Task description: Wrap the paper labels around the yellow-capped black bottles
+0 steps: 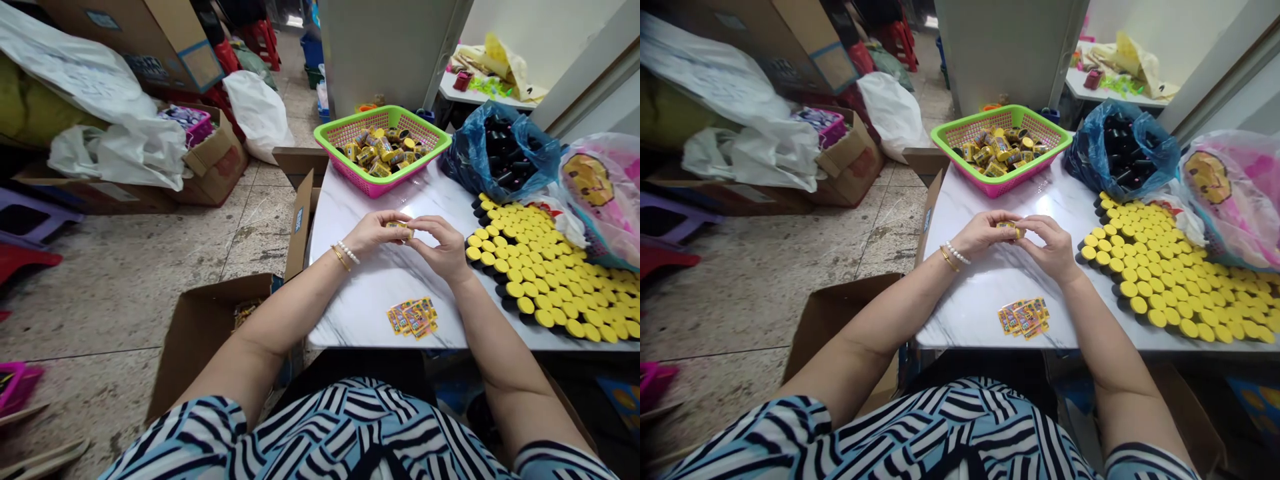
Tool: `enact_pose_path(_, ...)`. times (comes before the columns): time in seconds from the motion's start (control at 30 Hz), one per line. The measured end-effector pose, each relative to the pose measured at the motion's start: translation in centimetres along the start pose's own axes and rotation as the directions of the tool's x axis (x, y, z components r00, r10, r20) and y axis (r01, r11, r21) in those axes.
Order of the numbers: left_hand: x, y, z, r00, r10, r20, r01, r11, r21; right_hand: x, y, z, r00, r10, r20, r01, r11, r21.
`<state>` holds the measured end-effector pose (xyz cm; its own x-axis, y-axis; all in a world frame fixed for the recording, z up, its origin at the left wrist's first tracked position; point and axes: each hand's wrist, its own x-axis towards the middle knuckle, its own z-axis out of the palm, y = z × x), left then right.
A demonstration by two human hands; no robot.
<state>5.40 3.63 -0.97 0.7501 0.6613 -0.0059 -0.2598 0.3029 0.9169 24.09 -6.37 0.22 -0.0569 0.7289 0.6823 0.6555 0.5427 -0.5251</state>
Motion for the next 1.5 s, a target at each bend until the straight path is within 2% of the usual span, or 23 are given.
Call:
enact_pose_path(0.13, -0.3, 0.5, 0.1, 0.996, -0.084, -0.011, 0.083, 0.994, -0.073, -0.1, 0.2, -0.1, 0.998, -0.026, -0.057, 0.023, 0.999, -0.038)
enact_pose_path(0.27, -0.1, 0.1, 0.2, 1.0, 0.018, -0.011, -0.018, 1.0, 0.018, -0.6, 0.0, 0.5, 0.993, 0.025, -0.113, -0.031, 0.998, -0.057)
enact_pose_path(0.37, 0.1, -0.3, 0.1, 0.995, 0.098, 0.004, -0.098, 0.991, 0.089, -0.9, -0.1, 1.4, 0.976, 0.154, -0.154, -0.154, 0.988, 0.014)
enact_pose_path(0.43, 0.1, -0.3, 0.0, 0.996, 0.089, 0.01, -0.089, 0.994, 0.07, -1.0, 0.0, 1.7, 0.968, 0.209, -0.14, -0.202, 0.977, 0.063)
enact_pose_path(0.5, 0.0, -0.2, -0.2, 1.0, 0.002, 0.017, -0.001, 1.0, -0.009, -0.9, 0.2, 1.6, 0.979, 0.165, -0.117, -0.161, 0.986, 0.049)
enact_pose_path(0.6, -0.1, 0.0, -0.3, 0.992, -0.125, 0.002, 0.124, 0.986, -0.107, -0.7, 0.2, 1.1, 0.996, 0.012, -0.091, -0.015, 1.0, -0.026)
enact_pose_path(0.67, -0.2, 0.0, -0.3, 0.991, -0.132, -0.021, 0.129, 0.985, -0.117, -0.6, 0.2, 0.8, 0.996, -0.051, -0.077, 0.047, 0.998, -0.049)
enact_pose_path(0.73, -0.2, -0.2, -0.1, 0.995, -0.101, -0.028, 0.097, 0.99, -0.101, -0.7, 0.0, 0.8, 0.996, -0.05, -0.077, 0.046, 0.997, -0.054)
enact_pose_path(0.87, -0.2, -0.7, 0.5, 0.997, 0.026, -0.068, -0.028, 0.999, -0.029, -1.3, 0.0, 1.6, 0.987, 0.123, -0.104, -0.124, 0.992, -0.007)
enact_pose_path(0.93, -0.2, -0.7, 0.7, 0.995, 0.075, -0.065, -0.075, 0.997, 0.007, -1.5, 0.3, 2.3, 0.959, 0.258, -0.114, -0.246, 0.963, 0.112)
enact_pose_path(1.03, -0.2, -0.6, 0.6, 0.995, 0.096, -0.028, -0.095, 0.995, 0.039, -1.5, 0.9, 2.7, 0.9, 0.432, -0.066, -0.386, 0.858, 0.339)
enact_pose_path(1.1, -0.2, -0.5, 0.6, 0.999, 0.052, 0.005, -0.052, 0.998, 0.029, -1.2, 1.1, 2.3, 0.885, 0.465, 0.0, -0.426, 0.811, 0.402)
enact_pose_path(1.23, -0.2, -0.3, 0.4, 0.992, -0.109, 0.065, 0.113, 0.992, -0.057, -0.5, 1.0, 1.1, 0.924, 0.366, 0.114, -0.376, 0.812, 0.445)
enact_pose_path(1.33, -0.4, -0.2, 0.2, 0.981, -0.175, 0.084, 0.185, 0.974, -0.131, -0.5, 0.6, 0.9, 0.947, 0.311, 0.086, -0.31, 0.806, 0.504)
enact_pose_path(1.43, -0.5, -0.1, 0.2, 0.973, -0.211, 0.094, 0.227, 0.945, -0.234, -0.8, 0.4, 1.2, 0.95, 0.314, -0.002, -0.264, 0.804, 0.532)
enact_pose_path(1.5, -0.5, -0.2, 0.2, 0.969, -0.226, 0.103, 0.246, 0.93, -0.275, -0.9, 0.5, 1.3, 0.948, 0.319, -0.009, -0.264, 0.799, 0.541)
